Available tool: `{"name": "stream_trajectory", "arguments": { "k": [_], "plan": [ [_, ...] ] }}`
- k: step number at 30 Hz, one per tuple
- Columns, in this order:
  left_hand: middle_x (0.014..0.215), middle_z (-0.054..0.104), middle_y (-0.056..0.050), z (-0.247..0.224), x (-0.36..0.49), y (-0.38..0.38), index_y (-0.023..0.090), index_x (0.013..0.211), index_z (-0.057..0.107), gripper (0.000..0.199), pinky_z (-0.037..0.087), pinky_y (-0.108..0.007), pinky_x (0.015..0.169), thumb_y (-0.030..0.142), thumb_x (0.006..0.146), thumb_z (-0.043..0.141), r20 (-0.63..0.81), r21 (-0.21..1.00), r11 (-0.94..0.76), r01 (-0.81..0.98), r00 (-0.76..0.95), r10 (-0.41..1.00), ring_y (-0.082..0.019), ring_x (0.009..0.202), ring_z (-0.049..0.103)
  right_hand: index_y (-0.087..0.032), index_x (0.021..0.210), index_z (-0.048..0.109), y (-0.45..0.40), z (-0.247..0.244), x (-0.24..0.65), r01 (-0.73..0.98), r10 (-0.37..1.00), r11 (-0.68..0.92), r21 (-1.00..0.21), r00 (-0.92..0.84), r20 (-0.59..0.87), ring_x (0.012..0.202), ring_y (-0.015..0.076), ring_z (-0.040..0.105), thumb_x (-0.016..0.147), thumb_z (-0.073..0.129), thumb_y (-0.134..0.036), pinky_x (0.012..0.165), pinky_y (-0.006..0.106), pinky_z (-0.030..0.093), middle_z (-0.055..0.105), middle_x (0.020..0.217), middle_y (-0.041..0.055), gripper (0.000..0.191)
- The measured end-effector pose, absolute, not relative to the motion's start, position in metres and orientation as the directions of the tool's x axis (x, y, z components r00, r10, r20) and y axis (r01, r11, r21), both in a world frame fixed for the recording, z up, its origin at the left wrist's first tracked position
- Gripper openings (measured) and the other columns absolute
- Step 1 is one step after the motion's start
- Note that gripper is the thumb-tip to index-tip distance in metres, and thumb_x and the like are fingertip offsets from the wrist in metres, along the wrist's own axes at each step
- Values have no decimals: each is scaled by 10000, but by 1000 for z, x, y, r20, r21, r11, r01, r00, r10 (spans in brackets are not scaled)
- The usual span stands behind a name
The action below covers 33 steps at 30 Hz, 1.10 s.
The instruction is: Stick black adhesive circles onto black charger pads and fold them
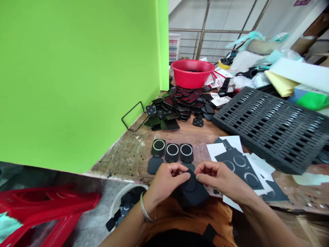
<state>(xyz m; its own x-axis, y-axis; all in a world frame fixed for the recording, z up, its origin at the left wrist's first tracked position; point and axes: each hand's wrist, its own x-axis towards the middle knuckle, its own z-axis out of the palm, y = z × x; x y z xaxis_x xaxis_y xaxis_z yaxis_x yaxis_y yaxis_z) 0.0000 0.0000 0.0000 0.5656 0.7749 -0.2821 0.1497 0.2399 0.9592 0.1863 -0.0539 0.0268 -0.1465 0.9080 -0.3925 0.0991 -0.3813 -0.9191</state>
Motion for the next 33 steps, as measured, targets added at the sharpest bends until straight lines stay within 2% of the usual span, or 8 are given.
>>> {"name": "stream_trajectory", "arguments": {
  "k": [5,9,12,16,22,27,30,33],
  "plan": [
    [709,690,-15,6,4,-7,146,808,720,137,415,-213,607,243,720,680,-320,940,173,293,589,742,-126,635,577,-156,717,614,-48,22,188,89,911,-368,-925,-163,-378,535,74,440,787,620,-333,522,202,338,524,585,-36,191],
    [724,687,-16,8,5,-10,136,805,690,159,428,-214,618,231,680,717,-361,925,208,319,566,741,-133,663,585,-149,681,584,-50,9,188,-15,852,-497,-868,-199,-485,483,56,439,766,634,-311,470,181,321,546,569,-26,189],
    [733,688,-13,8,5,-11,144,772,686,114,429,-214,640,241,715,700,-317,936,143,321,598,736,-131,680,583,-145,693,582,-55,3,187,-175,792,-602,-779,-255,-554,460,46,438,732,664,-296,431,156,302,545,568,-26,176],
    [756,695,-2,11,7,-16,163,774,689,78,441,-214,690,238,768,666,-230,949,41,314,593,771,-133,719,597,-137,680,577,-63,3,186,-329,773,-633,-701,-312,-552,452,45,409,697,688,-267,397,141,277,500,539,-36,171],
    [764,701,27,14,11,-30,201,805,663,58,434,-200,696,254,784,673,-113,945,-78,318,540,834,-118,718,617,-144,692,551,-71,5,187,-312,814,-581,-752,-233,-532,443,39,377,735,681,-290,397,138,268,461,528,-56,200],
    [724,690,46,12,13,-32,227,1005,524,284,437,-211,681,220,769,682,-207,968,100,229,512,834,-107,671,606,-138,736,570,-76,6,189,-179,886,-461,-869,-141,-441,486,36,409,824,623,-393,469,150,332,492,588,-46,275],
    [678,650,49,10,13,-26,213,1002,473,321,434,-206,629,231,761,685,-269,963,243,117,475,838,-97,622,579,-143,793,593,-79,9,192,-120,900,-422,-899,-171,-400,541,48,448,873,550,-471,493,154,357,527,658,-26,340],
    [657,627,49,8,10,-17,201,1006,460,371,434,-205,605,246,736,711,-325,940,334,67,472,820,-94,596,573,-142,839,615,-83,9,196,-60,880,-447,-893,-208,-427,515,52,473,813,650,-440,458,151,360,542,638,-29,302]
  ]
}}
